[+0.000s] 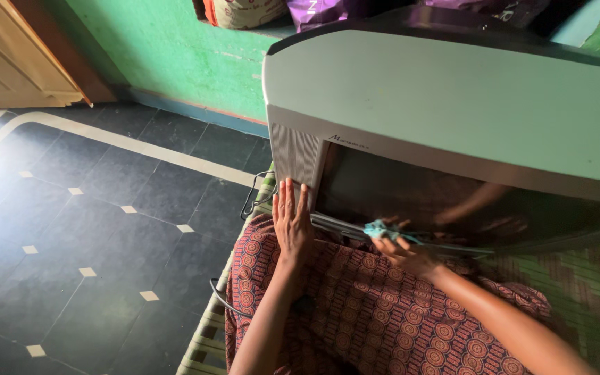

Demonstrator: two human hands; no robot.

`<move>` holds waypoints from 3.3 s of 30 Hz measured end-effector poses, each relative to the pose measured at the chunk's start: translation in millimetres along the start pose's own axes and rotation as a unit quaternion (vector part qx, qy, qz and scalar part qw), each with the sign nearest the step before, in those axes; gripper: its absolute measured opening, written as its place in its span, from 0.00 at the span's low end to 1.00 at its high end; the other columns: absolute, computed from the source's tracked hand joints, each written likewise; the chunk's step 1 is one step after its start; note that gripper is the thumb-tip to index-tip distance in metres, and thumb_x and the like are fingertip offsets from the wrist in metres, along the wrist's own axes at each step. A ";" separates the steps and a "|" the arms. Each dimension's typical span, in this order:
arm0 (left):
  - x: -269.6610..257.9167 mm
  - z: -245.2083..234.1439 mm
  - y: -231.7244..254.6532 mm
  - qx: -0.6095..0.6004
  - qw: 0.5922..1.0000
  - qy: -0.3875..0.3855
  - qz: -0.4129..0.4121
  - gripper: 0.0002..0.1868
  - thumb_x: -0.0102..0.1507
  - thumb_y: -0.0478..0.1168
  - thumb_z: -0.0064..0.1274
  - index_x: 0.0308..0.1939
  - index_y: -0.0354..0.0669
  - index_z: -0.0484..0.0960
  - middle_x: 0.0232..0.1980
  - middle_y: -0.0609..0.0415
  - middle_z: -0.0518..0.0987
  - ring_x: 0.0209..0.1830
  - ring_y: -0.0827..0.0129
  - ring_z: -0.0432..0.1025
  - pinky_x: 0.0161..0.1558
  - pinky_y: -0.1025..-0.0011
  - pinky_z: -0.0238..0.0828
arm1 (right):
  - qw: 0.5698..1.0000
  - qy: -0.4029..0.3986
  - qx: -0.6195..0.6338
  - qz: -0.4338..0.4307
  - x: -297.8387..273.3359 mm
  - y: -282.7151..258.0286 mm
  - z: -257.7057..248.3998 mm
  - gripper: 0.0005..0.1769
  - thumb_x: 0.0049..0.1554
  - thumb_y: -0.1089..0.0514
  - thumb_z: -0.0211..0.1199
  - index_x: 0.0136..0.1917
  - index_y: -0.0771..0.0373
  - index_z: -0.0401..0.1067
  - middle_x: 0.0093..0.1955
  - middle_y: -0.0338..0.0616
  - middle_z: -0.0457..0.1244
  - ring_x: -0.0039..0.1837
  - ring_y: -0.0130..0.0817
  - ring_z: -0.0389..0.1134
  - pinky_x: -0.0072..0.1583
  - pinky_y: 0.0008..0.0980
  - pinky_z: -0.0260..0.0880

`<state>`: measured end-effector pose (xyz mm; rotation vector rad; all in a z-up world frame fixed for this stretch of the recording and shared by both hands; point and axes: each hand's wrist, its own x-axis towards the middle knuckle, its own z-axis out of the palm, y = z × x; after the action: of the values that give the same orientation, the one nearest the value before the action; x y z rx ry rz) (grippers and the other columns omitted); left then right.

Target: The person wipes the top and side surfaces of a television set with a cloth and then cleans the front screen area.

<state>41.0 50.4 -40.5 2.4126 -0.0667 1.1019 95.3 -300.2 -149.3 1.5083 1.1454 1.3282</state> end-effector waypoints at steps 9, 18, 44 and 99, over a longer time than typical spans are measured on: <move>1.0 4.7 -5.5 0.003 1.000 -0.002 0.004 0.30 0.68 0.32 0.41 0.76 0.47 0.65 0.81 0.39 0.58 0.83 0.47 0.51 0.78 0.50 0.46 | 0.992 0.056 0.071 0.084 156.9 60.7 -11.9 0.26 0.68 0.45 0.52 0.77 0.46 0.67 0.84 0.44 0.46 0.86 0.46 0.41 0.83 0.52 0.31; 2.5 1.4 -1.3 0.009 1.000 0.003 -0.013 0.28 0.67 0.31 0.42 0.73 0.48 0.69 0.80 0.39 0.59 0.82 0.49 0.52 0.78 0.50 0.47 | 0.923 0.092 0.224 0.298 227.7 184.3 -30.8 0.22 0.68 0.56 0.69 0.74 0.48 0.72 0.85 0.32 0.49 0.88 0.31 0.38 0.82 0.30 0.42; -1.2 6.4 -2.5 -0.022 0.999 0.021 0.010 0.27 0.72 0.37 0.44 0.76 0.47 0.64 0.82 0.38 0.55 0.83 0.42 0.50 0.78 0.48 0.50 | 0.925 0.036 0.227 0.301 147.3 179.3 -36.7 0.24 0.68 0.55 0.62 0.76 0.51 0.70 0.87 0.41 0.38 0.89 0.43 0.29 0.77 0.45 0.51; -15.3 20.0 9.7 0.039 0.999 -0.025 0.010 0.27 0.74 0.44 0.38 0.76 0.38 0.63 0.81 0.39 0.56 0.83 0.46 0.48 0.78 0.49 0.44 | 0.923 0.058 0.190 0.331 96.8 196.1 -35.5 0.32 0.55 0.48 0.66 0.70 0.60 0.70 0.79 0.43 0.49 0.78 0.45 0.46 0.59 0.46 0.71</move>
<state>42.4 30.6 -58.8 2.5152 -0.0663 1.0715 86.8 -258.6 68.2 2.2637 1.0427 1.7161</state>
